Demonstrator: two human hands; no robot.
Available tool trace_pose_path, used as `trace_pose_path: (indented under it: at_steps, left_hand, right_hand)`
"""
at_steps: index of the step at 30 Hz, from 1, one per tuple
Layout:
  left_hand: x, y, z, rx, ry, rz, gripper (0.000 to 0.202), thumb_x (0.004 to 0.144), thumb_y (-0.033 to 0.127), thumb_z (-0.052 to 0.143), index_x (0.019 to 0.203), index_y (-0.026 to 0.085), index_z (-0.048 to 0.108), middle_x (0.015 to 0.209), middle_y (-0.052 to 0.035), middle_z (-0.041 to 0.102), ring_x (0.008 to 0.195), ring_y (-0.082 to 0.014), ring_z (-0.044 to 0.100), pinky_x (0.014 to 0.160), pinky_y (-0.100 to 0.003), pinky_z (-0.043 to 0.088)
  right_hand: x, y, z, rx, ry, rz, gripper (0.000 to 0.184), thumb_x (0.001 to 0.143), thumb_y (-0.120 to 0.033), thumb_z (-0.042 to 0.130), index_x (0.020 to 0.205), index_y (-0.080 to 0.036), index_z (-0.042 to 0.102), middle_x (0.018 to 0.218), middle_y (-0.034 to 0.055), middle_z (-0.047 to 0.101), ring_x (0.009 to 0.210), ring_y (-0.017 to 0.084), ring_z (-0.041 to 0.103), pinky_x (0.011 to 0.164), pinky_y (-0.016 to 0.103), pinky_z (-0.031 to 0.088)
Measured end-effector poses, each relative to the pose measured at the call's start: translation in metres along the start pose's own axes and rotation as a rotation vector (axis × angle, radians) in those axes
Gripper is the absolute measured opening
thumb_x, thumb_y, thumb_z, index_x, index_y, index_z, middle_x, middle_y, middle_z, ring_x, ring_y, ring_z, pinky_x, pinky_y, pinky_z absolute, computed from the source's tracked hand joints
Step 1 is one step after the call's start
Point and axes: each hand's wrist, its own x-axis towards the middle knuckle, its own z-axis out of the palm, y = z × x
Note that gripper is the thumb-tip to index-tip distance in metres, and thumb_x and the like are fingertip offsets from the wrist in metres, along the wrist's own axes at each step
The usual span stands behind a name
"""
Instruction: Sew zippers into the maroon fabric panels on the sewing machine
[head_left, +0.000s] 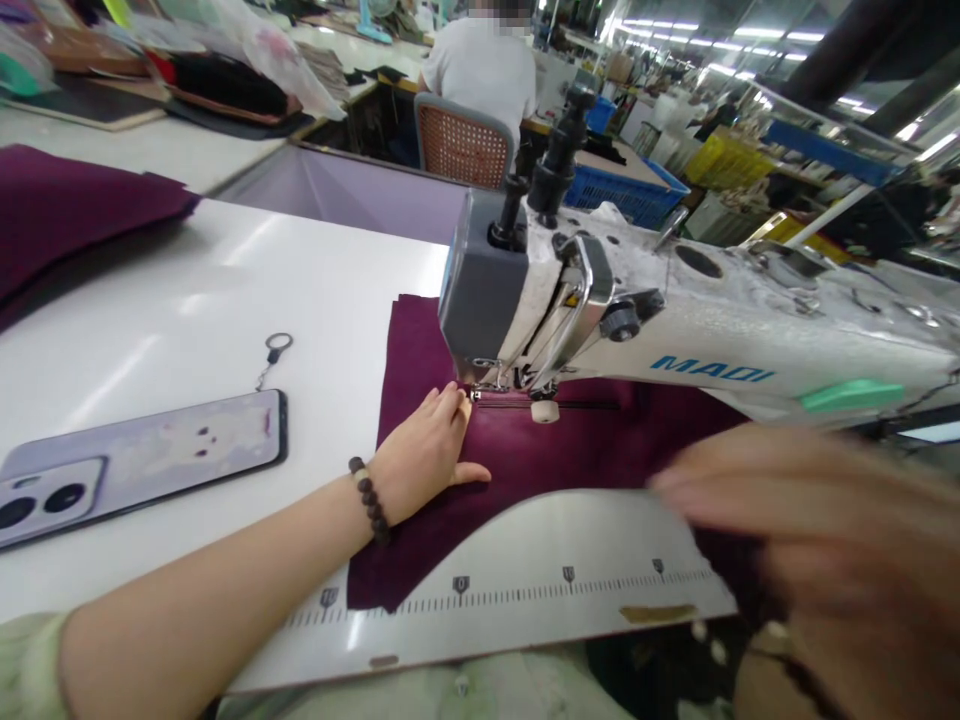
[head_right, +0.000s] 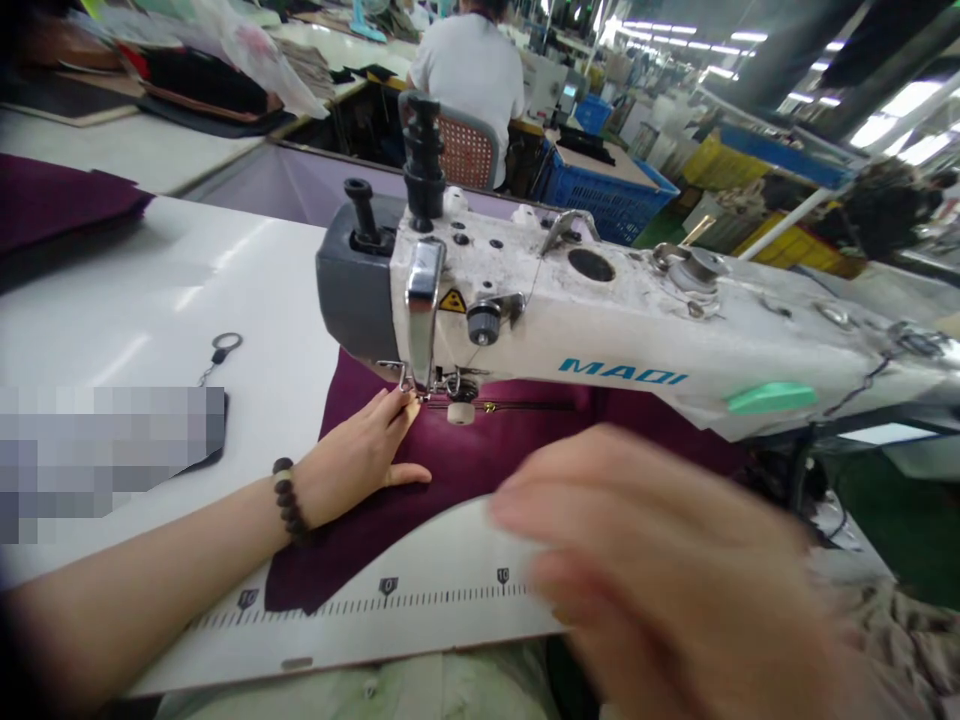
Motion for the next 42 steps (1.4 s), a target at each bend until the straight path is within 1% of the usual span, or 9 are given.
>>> trace_pose_path:
  at_steps: [2, 4, 5, 8, 11, 19, 24, 29, 42]
  left_hand:
    - [0.0, 0.001, -0.001, 0.018, -0.012, 0.002, 0.082, 0.069, 0.063, 0.056, 0.113, -0.006, 0.048, 0.118, -0.0276, 0.05, 0.117, -0.0338, 0.044, 0.102, -0.041, 0.032]
    - [0.0, 0.0, -0.001, 0.015, -0.009, 0.006, 0.08, 0.069, 0.063, 0.056, 0.113, -0.004, 0.048, 0.118, -0.0262, 0.051, 0.117, -0.0331, 0.044, 0.102, -0.041, 0.034]
    - [0.0, -0.001, -0.001, 0.007, -0.004, 0.01, 0.078, 0.069, 0.063, 0.056, 0.112, -0.002, 0.049, 0.118, -0.0254, 0.051, 0.117, -0.0327, 0.045, 0.101, -0.041, 0.034]
    - [0.0, -0.003, 0.0, -0.015, 0.021, 0.018, 0.074, 0.07, 0.061, 0.058, 0.111, 0.001, 0.049, 0.119, -0.0238, 0.051, 0.117, -0.0323, 0.045, 0.1, -0.042, 0.035]
    - [-0.001, -0.004, 0.0, -0.036, 0.038, 0.014, 0.07, 0.068, 0.059, 0.061, 0.11, 0.005, 0.05, 0.119, -0.0224, 0.051, 0.116, -0.0321, 0.046, 0.099, -0.043, 0.037]
    - [-0.001, -0.003, -0.005, -0.057, -0.001, 0.001, 0.07, 0.067, 0.055, 0.066, 0.109, 0.001, 0.052, 0.121, -0.0239, 0.05, 0.115, -0.0314, 0.048, 0.1, -0.038, 0.037]
    - [-0.001, -0.004, -0.004, -0.065, 0.006, 0.003, 0.069, 0.068, 0.055, 0.064, 0.111, 0.003, 0.051, 0.122, -0.0235, 0.049, 0.117, -0.0317, 0.046, 0.101, -0.041, 0.036]
    - [-0.001, -0.004, -0.004, -0.065, -0.021, -0.009, 0.07, 0.069, 0.056, 0.063, 0.113, 0.003, 0.05, 0.122, -0.022, 0.049, 0.117, -0.0315, 0.045, 0.101, -0.041, 0.035]
    - [0.0, -0.003, 0.0, -0.045, -0.001, -0.004, 0.075, 0.067, 0.059, 0.062, 0.111, 0.0, 0.051, 0.12, -0.0232, 0.052, 0.116, -0.0314, 0.047, 0.101, -0.04, 0.035]
  right_hand:
    - [-0.003, 0.001, 0.045, -0.153, -0.101, -0.083, 0.027, 0.085, -0.022, 0.045, 0.102, -0.032, 0.063, 0.09, 0.0059, 0.065, 0.086, 0.022, 0.061, 0.08, 0.036, 0.053]
    - [0.009, 0.015, 0.087, -0.312, -0.184, -0.079, 0.028, 0.088, -0.017, 0.04, 0.105, -0.019, 0.062, 0.096, 0.0097, 0.063, 0.096, 0.023, 0.057, 0.091, 0.042, 0.045]
    - [0.016, 0.024, 0.104, -0.36, -0.185, -0.049, 0.029, 0.088, -0.015, 0.039, 0.107, -0.015, 0.06, 0.102, 0.0118, 0.061, 0.103, 0.024, 0.054, 0.096, 0.045, 0.04]
    - [0.034, 0.05, 0.132, -0.414, -0.162, 0.041, 0.038, 0.087, -0.019, 0.044, 0.124, -0.012, 0.048, 0.121, 0.014, 0.052, 0.119, 0.025, 0.041, 0.102, 0.046, 0.031]
    - [0.036, 0.061, 0.136, -0.4, -0.152, 0.068, 0.041, 0.089, -0.024, 0.043, 0.129, -0.014, 0.043, 0.124, 0.0139, 0.051, 0.122, 0.024, 0.037, 0.102, 0.047, 0.029]
    - [0.029, 0.058, 0.139, -0.358, -0.11, 0.07, 0.042, 0.089, -0.021, 0.041, 0.13, -0.013, 0.041, 0.129, 0.0124, 0.047, 0.124, 0.024, 0.034, 0.103, 0.048, 0.026]
    - [0.03, 0.06, 0.142, -0.342, -0.12, 0.083, 0.04, 0.088, -0.018, 0.04, 0.127, -0.014, 0.044, 0.128, 0.0118, 0.048, 0.125, 0.024, 0.034, 0.104, 0.048, 0.026]
    - [0.03, 0.059, 0.139, -0.295, -0.117, 0.096, 0.039, 0.088, -0.018, 0.041, 0.127, -0.015, 0.046, 0.127, 0.0097, 0.049, 0.124, 0.024, 0.036, 0.105, 0.049, 0.023]
    - [0.03, 0.062, 0.137, -0.174, -0.1, 0.117, 0.04, 0.086, -0.018, 0.045, 0.125, -0.013, 0.047, 0.123, 0.0106, 0.053, 0.119, 0.023, 0.043, 0.105, 0.049, 0.027]
